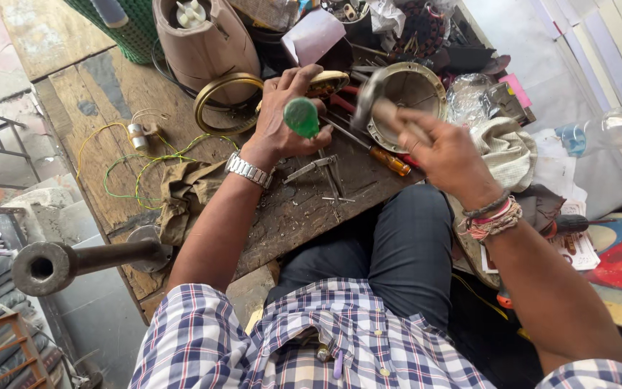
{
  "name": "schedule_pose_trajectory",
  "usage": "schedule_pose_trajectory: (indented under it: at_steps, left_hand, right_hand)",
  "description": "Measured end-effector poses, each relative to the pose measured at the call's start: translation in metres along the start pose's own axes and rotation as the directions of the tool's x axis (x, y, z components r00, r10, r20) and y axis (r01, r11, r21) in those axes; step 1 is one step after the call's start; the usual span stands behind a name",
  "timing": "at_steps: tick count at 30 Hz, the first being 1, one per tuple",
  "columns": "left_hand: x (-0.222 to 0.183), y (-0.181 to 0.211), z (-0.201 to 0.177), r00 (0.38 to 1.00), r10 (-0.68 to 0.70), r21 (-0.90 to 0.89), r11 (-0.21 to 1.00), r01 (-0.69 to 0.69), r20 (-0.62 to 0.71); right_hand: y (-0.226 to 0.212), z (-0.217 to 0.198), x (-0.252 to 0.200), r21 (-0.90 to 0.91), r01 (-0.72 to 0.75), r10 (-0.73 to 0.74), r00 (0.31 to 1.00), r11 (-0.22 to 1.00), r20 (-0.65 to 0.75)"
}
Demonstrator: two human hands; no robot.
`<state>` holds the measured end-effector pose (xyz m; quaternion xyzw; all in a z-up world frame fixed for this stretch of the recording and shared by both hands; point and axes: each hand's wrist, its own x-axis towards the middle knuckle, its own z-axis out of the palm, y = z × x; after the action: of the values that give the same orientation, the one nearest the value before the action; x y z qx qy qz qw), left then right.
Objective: The person uses a hammer and a green-handled screwdriver to tap and adjust a circular electrical component on a cluttered workbench. They then use pliers to manipulate small parts within the component.
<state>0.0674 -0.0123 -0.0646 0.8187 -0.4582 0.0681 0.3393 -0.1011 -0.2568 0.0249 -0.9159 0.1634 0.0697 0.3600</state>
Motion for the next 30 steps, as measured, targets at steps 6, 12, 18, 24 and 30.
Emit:
schedule_pose_trajectory:
  at_steps: [6, 12, 18, 24, 30]
  left_hand:
    - [0.004, 0.006, -0.003, 0.999, 0.040, 0.081, 0.996, -0.042, 0.027]
    - [-0.010, 0.011, 0.001, 0.998, 0.045, 0.109, 0.993, -0.049, 0.036]
    - [0.003, 0.014, -0.007, 0.994, 0.094, 0.090, 0.991, -0.098, 0.048]
    - [-0.007, 0.012, -0.013, 0.994, 0.105, 0.059, 0.993, -0.106, 0.023]
    - [-0.021, 0.002, -0.025, 0.992, 0.117, -0.002, 0.993, -0.117, 0.053]
  right_hand:
    - [0.005, 0.020, 0.013, 0.195, 0.249, -0.274, 0.955, 0.949, 0.115]
    - [0.027, 0.015, 0.012, 0.122, 0.279, -0.261, 0.954, 0.953, -0.145]
    - [0.033, 0.038, 0.015, 0.144, 0.104, -0.130, 0.974, 0.984, 0.188]
    - [0.038, 0.048, 0.004, 0.343, 0.002, -0.037, 0.995, 0.939, 0.097]
    - [0.027, 0.054, -0.008, 0.440, 0.024, -0.068, 0.994, 0.897, 0.084]
